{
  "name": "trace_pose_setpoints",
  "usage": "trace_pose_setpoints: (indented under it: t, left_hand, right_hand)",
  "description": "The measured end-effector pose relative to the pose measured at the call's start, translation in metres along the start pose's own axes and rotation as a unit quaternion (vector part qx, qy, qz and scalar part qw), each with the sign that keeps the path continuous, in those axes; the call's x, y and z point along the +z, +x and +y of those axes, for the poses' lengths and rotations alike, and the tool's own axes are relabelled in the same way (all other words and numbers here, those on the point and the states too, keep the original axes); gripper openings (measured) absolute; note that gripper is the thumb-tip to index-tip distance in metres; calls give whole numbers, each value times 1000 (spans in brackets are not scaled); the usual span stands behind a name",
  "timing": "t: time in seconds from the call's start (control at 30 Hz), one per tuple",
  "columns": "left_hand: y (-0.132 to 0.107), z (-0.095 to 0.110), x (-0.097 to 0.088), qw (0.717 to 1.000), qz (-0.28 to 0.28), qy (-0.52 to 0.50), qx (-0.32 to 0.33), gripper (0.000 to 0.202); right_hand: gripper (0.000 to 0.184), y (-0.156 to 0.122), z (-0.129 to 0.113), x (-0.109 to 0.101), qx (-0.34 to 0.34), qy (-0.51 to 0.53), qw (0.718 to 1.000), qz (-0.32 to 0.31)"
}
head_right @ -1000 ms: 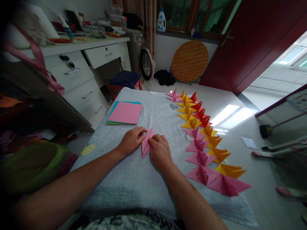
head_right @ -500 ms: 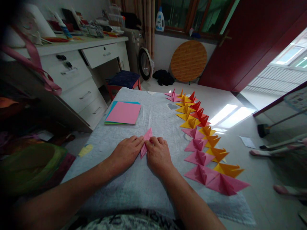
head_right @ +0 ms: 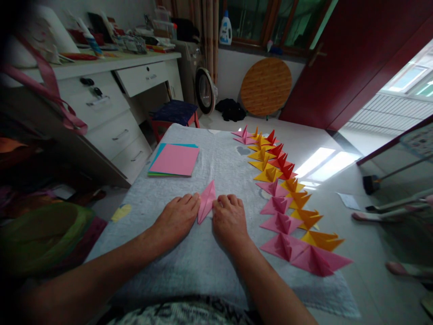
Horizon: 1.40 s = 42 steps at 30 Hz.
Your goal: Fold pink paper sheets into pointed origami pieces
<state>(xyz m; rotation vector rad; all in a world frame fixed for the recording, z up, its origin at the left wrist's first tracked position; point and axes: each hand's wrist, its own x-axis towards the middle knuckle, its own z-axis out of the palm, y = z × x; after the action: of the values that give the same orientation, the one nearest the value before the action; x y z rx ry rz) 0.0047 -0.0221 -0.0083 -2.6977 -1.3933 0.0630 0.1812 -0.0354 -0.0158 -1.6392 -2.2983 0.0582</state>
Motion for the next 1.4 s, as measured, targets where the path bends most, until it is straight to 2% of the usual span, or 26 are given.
trace_pose_setpoints:
  t: [0.2,0.3,0.5,0.67,0.77,0.87,1.03,1.13,1.2,1.27,1.33,1.37,1.4]
  left_hand:
    - [4,-8,-1,998,7,-66,-7,27]
    - [9,-13,1,991,30,-128,-20,25]
    - [16,-14,4,963,89,-252,-43,31]
    - [15,-11,-2,955,91,-276,-61,37]
    - [15,-11,-5,952,76,-287,-79,38]
    - [15,-13,-8,943,56,-314,-93,30]
    - [17,-25,-6,906,68,-403,-111,24]
    - [20,-31,-5,861,64,-490,-121,24]
    - [22,-33,-4,805,53,-578,-125,22]
    - [24,-33,-3,717,43,-682,-135,23]
    - [26,-30,-1,621,30,-766,-162,39]
    - [27,-27,1,582,19,-794,-175,48]
    - [27,-25,2,554,8,-812,-185,57]
  right_hand:
    - [22,0,3,4,29,28,999,34]
    - [23,3,4,6,46,46,997,39]
    - [21,6,7,13,42,121,990,53]
    - [22,4,9,15,44,198,978,53]
    - [30,3,8,13,35,256,965,50]
    - [40,3,6,10,7,309,950,45]
    - [53,3,4,9,-60,331,941,40]
    - [58,4,4,9,-89,327,940,39]
    - [59,4,4,8,-96,319,942,43]
    - [58,5,3,7,-96,303,946,57]
    - [53,5,3,6,-92,282,952,78]
    - [49,5,4,6,-89,272,954,90]
    - [45,6,5,6,-86,264,956,98]
